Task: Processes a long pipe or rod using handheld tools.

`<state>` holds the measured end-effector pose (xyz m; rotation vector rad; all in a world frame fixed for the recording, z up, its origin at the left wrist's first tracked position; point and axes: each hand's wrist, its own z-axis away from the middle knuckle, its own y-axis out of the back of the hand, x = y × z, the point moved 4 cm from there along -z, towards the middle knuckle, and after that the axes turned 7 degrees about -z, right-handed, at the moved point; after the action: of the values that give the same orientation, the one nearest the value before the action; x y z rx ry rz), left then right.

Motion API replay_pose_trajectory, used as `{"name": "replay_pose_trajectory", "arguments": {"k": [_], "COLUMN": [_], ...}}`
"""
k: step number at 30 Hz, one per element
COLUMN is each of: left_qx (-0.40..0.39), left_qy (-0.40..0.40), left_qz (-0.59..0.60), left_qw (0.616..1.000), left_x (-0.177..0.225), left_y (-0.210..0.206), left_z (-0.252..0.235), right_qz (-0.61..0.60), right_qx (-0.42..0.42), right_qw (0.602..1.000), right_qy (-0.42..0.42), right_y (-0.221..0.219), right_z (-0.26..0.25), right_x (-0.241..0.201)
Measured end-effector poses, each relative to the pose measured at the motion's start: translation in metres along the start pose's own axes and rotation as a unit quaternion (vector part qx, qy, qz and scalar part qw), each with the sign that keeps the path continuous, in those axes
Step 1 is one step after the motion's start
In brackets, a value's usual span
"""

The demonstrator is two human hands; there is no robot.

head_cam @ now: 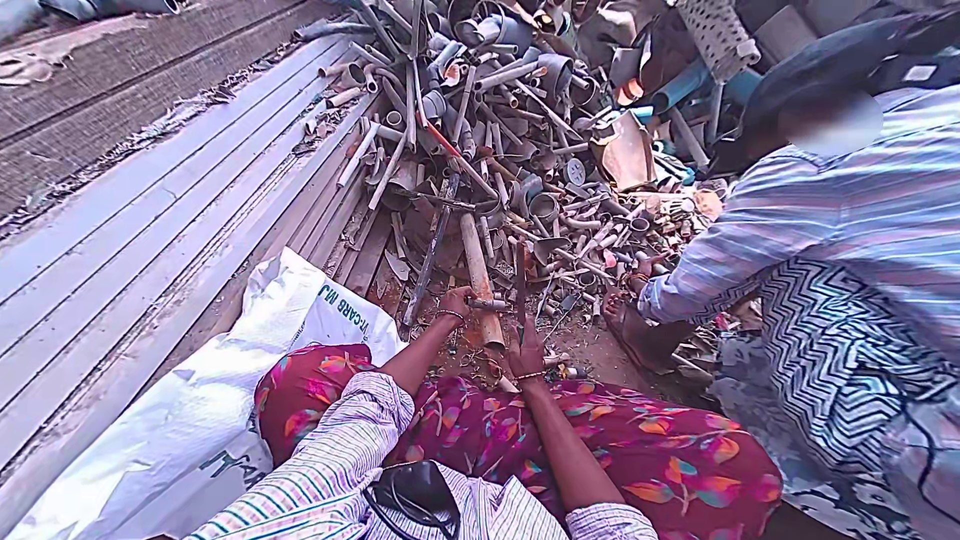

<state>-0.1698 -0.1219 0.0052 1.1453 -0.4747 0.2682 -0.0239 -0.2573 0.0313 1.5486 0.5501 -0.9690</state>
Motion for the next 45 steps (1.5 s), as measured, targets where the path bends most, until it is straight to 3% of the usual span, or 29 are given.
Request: {"name": "replay_pose_trajectory", "arguments": {"k": [1, 3, 4, 6, 8, 12, 16, 18, 22, 25, 28, 33, 39, 45], "left_qx": [0.0, -0.005, -0.009, -0.01, -0.011, -0.086, -0.175, -0.188, -0.185, -0.101, -0.005, -0.069, -0.05, -0.018], "left_qy": [-0.003, -0.005, -0.009, -0.018, -0.042, -0.095, -0.192, -0.215, -0.192, -0.208, -0.113, -0.056, -0.022, -0.113], "left_qz": [0.005, 0.008, 0.002, 0.014, 0.059, 0.104, 0.081, 0.063, 0.075, 0.172, 0.212, 0.26, 0.245, 0.244], "left_qw": [1.0, 1.0, 1.0, 1.0, 0.997, 0.986, 0.962, 0.956, 0.961, 0.958, 0.971, 0.961, 0.968, 0.963], "left_x": [0.0, 0.004, 0.009, 0.017, 0.022, 0.05, 0.068, 0.077, 0.095, 0.087, 0.085, 0.098, 0.114, 0.14], "left_y": [0.0, 0.001, 0.004, 0.015, 0.019, 0.047, 0.044, 0.042, 0.044, 0.023, 0.007, -0.021, -0.037, -0.07], "left_z": [-0.001, 0.003, 0.004, 0.0, 0.0, 0.022, 0.022, 0.026, 0.047, 0.031, 0.029, 0.043, 0.046, 0.043], "right_qz": [0.01, 0.063, 0.047, -0.005, -0.087, -0.228, -0.44, -0.494, -0.499, -0.496, -0.489, -0.465, -0.28, -0.261], "right_qx": [-0.01, -0.162, -0.182, -0.108, 0.002, 0.142, 0.047, -0.026, -0.056, 0.014, 0.091, 0.158, 0.155, 0.202], "right_qw": [1.0, 0.977, 0.969, 0.98, 0.99, 0.956, 0.863, 0.834, 0.838, 0.847, 0.849, 0.854, 0.932, 0.932], "right_qy": [0.004, -0.123, -0.162, -0.164, -0.114, -0.116, -0.243, -0.244, -0.211, -0.191, -0.177, -0.169, -0.169, -0.151], "right_y": [-0.002, -0.014, -0.018, -0.01, 0.009, 0.032, 0.02, 0.014, 0.015, 0.019, 0.027, 0.032, 0.045, 0.083], "right_z": [-0.001, -0.003, -0.005, -0.012, -0.016, -0.03, -0.025, -0.022, -0.013, -0.014, -0.018, -0.022, -0.017, 0.006], "right_x": [0.001, 0.02, 0.029, 0.024, 0.016, 0.032, 0.043, 0.039, 0.026, 0.027, 0.027, 0.038, 0.042, 0.042]}}
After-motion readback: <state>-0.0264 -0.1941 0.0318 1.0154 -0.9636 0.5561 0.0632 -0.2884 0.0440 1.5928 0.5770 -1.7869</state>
